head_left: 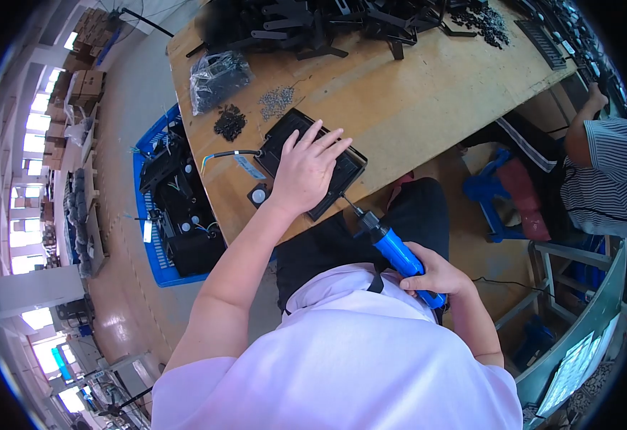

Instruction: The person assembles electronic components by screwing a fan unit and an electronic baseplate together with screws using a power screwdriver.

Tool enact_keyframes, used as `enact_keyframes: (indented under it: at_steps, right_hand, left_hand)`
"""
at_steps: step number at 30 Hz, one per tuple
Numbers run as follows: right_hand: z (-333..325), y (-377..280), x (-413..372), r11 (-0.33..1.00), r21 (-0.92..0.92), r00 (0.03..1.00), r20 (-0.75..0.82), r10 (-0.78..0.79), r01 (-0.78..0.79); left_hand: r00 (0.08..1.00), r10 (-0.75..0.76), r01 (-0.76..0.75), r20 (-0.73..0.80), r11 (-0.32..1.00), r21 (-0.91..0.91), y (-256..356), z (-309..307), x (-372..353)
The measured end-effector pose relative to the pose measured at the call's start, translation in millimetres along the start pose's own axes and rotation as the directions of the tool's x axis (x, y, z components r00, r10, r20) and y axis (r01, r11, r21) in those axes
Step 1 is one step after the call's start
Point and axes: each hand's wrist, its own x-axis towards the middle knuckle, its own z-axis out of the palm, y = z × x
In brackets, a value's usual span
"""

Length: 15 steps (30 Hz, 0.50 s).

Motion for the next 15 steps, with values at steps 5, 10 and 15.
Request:
enact_keyframes:
  at_steps: [5,10,15]
  right_hand:
    - [-3,1,0,0.999,-0.037,1.000,0.004,0.014,-0.014]
    - [-3,-3,2,0.999,-0.025,0.999,0.036,0.020,-0.020]
    - [-6,-9,2,0.998,-0.051,0.998,0.038,0.048,-0.046]
  left_hand:
    - [0.998,-0.019,0.022,0.055,0.998,-0.054,-3,2,1]
    - [0.999,-0.032,0.033,0.027,0.997,-0.066,-2,4,2]
    - [0.999,-0.041,0.043,0.021,0.996,-0.075,-1,4,2]
